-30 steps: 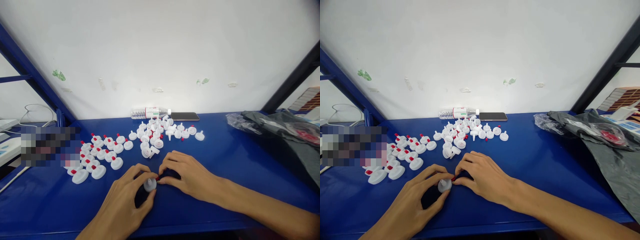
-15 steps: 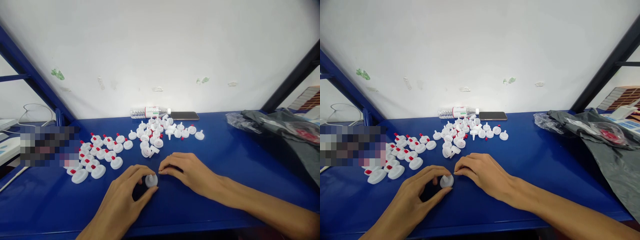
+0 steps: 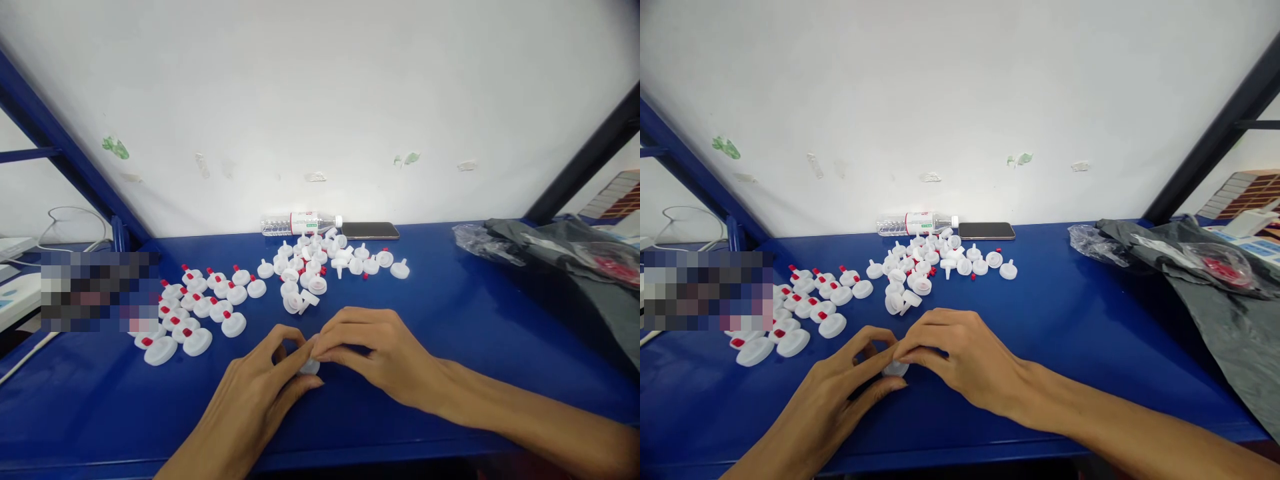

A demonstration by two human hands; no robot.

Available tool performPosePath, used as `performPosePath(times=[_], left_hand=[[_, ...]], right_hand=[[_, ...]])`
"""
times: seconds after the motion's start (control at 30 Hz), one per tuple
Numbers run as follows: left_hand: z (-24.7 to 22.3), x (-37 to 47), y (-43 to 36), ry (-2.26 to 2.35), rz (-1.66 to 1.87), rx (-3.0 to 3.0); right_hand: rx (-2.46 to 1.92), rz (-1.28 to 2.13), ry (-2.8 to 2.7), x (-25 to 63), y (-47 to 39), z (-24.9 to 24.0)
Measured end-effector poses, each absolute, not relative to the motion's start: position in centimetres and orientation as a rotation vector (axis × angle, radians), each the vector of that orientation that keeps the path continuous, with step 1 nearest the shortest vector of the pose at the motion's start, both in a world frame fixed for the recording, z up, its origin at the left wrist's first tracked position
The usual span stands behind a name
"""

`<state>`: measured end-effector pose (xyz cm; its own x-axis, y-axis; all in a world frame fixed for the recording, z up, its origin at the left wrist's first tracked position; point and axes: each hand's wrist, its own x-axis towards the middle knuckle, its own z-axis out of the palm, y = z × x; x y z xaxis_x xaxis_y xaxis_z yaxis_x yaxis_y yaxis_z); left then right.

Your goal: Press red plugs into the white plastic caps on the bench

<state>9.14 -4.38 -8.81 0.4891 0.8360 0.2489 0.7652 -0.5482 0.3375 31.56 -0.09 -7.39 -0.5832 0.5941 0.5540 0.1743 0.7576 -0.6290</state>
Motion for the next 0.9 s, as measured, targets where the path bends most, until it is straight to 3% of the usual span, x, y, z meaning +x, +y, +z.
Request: performPosePath(times=[0.37,0.7,0.9], left_hand=[[-9.4,9.0,-4.9,1.469,0.708,2.430],[-7.8,9.5,-4.9,1.254,1.180,2.483],[-8.1,9.2,-4.8,1.432,1.169,2.321]], right_hand=[[-0.503,0.634,-2.259,31.4,-0.1,-7.8],[-0.546,0.705,-2.407,31.8,-0.6,-7.1],[-0.627,0.636,-2.252,32.3,-0.3,-7.0]])
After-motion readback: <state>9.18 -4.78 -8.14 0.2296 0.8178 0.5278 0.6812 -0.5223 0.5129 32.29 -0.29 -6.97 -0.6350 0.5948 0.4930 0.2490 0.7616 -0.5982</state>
